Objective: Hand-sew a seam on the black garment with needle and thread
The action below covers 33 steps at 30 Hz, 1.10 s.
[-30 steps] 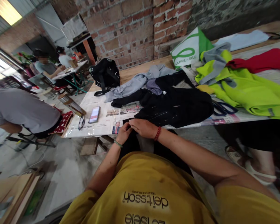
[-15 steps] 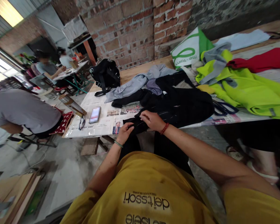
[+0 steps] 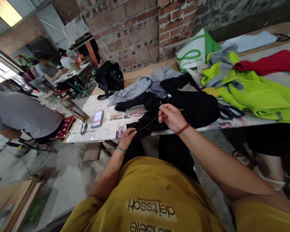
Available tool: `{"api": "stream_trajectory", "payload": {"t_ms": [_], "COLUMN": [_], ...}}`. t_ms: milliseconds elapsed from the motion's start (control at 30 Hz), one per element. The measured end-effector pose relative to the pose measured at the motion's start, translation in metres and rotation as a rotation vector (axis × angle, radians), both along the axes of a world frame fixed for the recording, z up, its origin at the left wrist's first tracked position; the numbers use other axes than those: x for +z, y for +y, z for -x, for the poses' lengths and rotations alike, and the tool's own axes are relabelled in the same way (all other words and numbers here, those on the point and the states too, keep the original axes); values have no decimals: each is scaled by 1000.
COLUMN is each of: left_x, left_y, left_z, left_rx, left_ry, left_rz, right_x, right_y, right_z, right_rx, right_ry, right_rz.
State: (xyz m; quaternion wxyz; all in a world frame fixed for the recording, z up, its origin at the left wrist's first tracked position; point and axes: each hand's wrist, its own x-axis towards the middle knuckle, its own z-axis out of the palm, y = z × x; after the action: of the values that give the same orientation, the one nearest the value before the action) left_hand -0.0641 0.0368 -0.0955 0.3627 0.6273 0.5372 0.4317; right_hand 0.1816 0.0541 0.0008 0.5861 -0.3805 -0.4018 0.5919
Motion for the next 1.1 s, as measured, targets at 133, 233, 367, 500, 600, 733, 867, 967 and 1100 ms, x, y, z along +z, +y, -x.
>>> {"api": "stream_trajectory", "payload": {"t_ms": [133, 233, 367, 500, 600, 733, 867, 967, 1100], "left_x": [1, 0, -2, -1, 0, -1, -4, -8, -12], "left_y": [-3, -7, -10, -11, -12, -13, -14, -17, -25], "left_z": [2, 4, 3, 1, 0, 0, 1, 0, -2], "left_rx": [-40, -109, -83, -61, -53, -42, -62, -100, -148], "left_ry": [-43, -93, -68, -73, -72, -87, -101, -136, -134], "left_rz": [-1, -3, -31, -33, -26, -25, -13, -27, -95], "right_x": [-7, -21, -47, -68, -76, -82, -84, -86, -91], "right_y": [-16, -32, -58, -75, -75, -67, -60, -59, -56], "right_z": [11, 22, 41, 58, 67, 72, 73, 73, 72], "right_rx": [75, 131, 211, 295, 284, 207, 138, 131, 131], "right_ry": [42, 4, -184, -448, -574, -717, -792, -823, -860], "right_rz": [16, 29, 45, 50, -10, -125, -188, -212, -192]}}
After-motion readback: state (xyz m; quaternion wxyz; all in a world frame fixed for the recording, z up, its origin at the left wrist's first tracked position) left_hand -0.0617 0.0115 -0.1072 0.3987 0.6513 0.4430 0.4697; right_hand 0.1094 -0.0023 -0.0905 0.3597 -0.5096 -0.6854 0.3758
